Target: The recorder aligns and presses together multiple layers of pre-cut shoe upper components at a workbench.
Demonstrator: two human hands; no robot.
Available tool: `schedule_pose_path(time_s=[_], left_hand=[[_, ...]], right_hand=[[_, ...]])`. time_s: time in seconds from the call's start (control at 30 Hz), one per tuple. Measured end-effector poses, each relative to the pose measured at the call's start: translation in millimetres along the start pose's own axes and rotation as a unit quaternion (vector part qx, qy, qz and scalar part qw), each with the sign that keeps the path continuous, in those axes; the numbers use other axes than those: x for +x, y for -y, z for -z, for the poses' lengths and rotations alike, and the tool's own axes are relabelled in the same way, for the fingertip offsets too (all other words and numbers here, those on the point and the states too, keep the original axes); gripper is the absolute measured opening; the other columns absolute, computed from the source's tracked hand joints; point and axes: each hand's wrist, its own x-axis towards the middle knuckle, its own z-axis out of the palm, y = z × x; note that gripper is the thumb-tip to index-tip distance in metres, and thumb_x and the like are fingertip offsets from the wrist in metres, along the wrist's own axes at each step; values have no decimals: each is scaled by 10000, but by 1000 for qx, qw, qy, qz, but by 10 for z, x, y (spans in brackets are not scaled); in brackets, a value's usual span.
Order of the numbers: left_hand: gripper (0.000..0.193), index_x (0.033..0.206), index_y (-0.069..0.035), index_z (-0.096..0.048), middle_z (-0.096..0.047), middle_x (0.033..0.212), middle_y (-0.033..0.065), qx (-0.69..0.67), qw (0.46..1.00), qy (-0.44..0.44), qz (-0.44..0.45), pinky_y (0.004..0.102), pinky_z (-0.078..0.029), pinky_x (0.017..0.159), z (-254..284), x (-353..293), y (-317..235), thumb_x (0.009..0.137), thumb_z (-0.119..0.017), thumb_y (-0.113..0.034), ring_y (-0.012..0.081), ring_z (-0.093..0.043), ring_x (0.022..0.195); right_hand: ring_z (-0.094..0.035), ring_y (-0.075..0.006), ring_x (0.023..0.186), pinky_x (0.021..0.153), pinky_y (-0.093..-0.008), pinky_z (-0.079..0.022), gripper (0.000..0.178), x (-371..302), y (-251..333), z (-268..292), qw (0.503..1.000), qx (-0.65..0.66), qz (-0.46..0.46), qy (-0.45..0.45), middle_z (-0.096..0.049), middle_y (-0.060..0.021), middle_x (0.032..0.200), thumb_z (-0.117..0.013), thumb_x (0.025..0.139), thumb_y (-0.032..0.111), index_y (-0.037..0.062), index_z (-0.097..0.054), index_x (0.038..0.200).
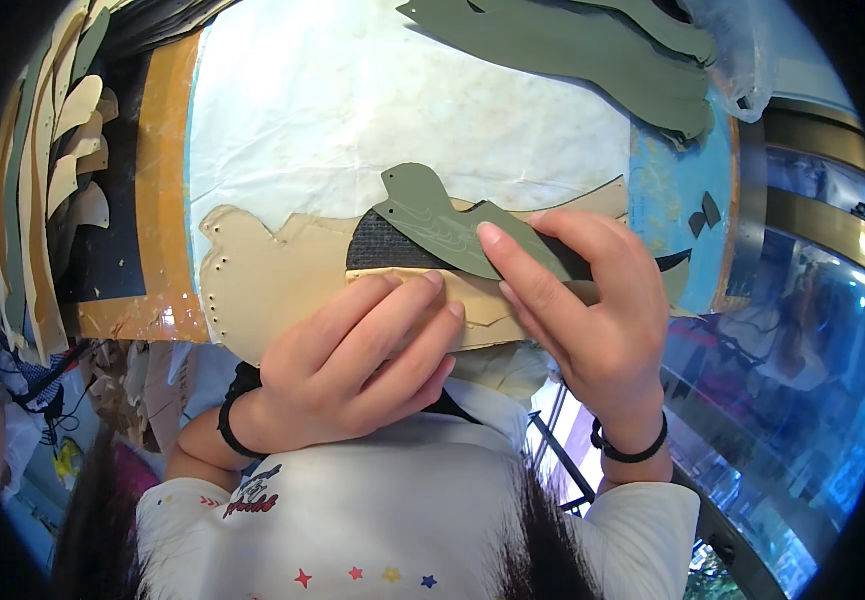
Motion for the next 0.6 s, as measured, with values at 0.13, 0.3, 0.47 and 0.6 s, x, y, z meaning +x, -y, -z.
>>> schedule_pose_path(time_s=[0.13, 0.3, 0.47, 0.6], left_hand=[[201, 1042, -136, -750, -724, 1155, 56, 10, 1000, 1, 0, 279, -570, 862, -1, -14, -3, 872, -697, -229, 191, -676, 977], [210, 1052, -149, -746, -722, 1153, 44, 17, 1000, 7, 5, 278, -559, 890, 3, -20, -22, 874, -696, -247, 183, -669, 989], [231, 1072, -163, -742, -714, 1162, 36, 19, 1000, 18, 8, 273, -561, 894, 31, 8, -24, 867, -703, -261, 174, -660, 1004], [232, 1067, -172, -742, -710, 1161, 29, 27, 1000, 16, 7, 261, -573, 864, 22, 28, -24, 854, -711, -261, 168, -655, 992]], right_hand=[[-663, -283, 974, 819, -394, -544, 449, 6, 1, -8, 1000, 1, -5, 6, -661, -89, 1101, -827, 723, 64, 134, -811, 1167], [-664, -273, 972, 816, -386, -545, 437, 13, 7, -6, 1000, -4, -5, 11, -660, -81, 1101, -834, 715, 68, 133, -817, 1146], [-664, -264, 962, 811, -374, -545, 435, 24, -1, -9, 1000, -8, -1, 9, -664, -72, 1090, -832, 697, 78, 137, -821, 1128], [-663, -259, 965, 809, -371, -545, 429, 24, -14, -37, 1000, 6, -7, 6, -668, -62, 1084, -823, 699, 78, 148, -823, 1123]])
